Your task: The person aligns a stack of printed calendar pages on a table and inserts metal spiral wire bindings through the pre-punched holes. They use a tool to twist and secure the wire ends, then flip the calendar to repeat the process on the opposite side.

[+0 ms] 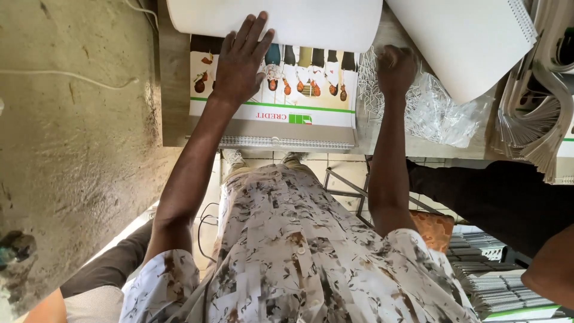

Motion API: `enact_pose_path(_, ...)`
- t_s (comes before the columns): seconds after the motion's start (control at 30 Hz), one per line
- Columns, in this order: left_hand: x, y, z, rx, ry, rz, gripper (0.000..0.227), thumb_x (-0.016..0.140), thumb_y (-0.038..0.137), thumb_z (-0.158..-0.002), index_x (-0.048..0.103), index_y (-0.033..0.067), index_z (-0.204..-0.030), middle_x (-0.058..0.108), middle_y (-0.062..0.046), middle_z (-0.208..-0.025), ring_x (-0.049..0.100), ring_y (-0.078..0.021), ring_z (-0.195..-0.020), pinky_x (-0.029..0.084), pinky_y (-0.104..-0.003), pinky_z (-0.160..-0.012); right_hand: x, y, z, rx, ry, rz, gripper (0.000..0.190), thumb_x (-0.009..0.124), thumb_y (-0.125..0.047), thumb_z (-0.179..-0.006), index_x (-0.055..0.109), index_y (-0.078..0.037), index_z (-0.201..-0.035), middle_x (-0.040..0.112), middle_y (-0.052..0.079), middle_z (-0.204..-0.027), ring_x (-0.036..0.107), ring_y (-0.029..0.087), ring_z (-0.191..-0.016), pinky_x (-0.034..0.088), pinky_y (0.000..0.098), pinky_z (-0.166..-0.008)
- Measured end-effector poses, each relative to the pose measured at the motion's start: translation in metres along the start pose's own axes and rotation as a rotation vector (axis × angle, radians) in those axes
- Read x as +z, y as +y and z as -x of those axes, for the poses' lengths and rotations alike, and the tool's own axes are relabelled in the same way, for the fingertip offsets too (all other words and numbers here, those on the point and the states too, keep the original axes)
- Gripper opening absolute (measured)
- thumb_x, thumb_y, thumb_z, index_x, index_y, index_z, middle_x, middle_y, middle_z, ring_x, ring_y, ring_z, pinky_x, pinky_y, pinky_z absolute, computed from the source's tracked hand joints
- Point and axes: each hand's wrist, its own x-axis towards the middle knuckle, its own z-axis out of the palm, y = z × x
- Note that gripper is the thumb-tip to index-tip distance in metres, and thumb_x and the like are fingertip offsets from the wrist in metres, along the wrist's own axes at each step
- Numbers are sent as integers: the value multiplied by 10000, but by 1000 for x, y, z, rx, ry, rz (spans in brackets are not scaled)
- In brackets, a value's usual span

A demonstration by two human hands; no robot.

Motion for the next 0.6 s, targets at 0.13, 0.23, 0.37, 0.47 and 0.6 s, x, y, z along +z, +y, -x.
enact_pose_path(0.13,8,0,8,-13,-22,-3,939,895,227,-889,361,122,-1654,70,-77,-1714,138,-315,-1568,263,-557,-1230,32,24,-29,0,-183,227,162,700,-110,-835,803,-229,-873,722,78,-982,618,368,-1023,439,508,-900)
enact_pose_path(0.23,-1,11,27,-36,-42,119,709,863,213,-860,507,92,-1461,443,-115,-1476,448,-357,-1339,419,-546,-1043,36,30,-30,-137,-249,434,120,650,-138,-829,750,-156,-893,720,114,-1019,621,385,-1047,403,525,-958)
enact_pose_path(0.37,-69,42,60,-90,-344,421,503,814,217,-865,651,97,-1325,689,-127,-1338,659,-315,-1202,477,-516,-1076,17,28,-24,7,-120,338,110,602,-108,-740,558,-209,-736,575,-50,-625,580,184,-634,460,449,-785)
enact_pose_path(0.47,-64,44,91,-138,-542,427,462,798,315,-870,691,157,-1290,625,-90,-1411,562,-352,-1290,446,-547,-1050,-24,31,-8,-108,3,-264,160,661,78,-893,706,-74,-914,693,32,-776,628,142,-673,513,276,-554)
enact_pose_path(0.6,-34,41,114,-145,-478,518,365,789,243,-893,706,115,-1225,733,-98,-1229,636,-324,-1181,481,-553,-993,-115,-88,53,197,-162,-768,148,651,6,-1044,706,-114,-975,678,10,-834,626,115,-760,596,276,-793)
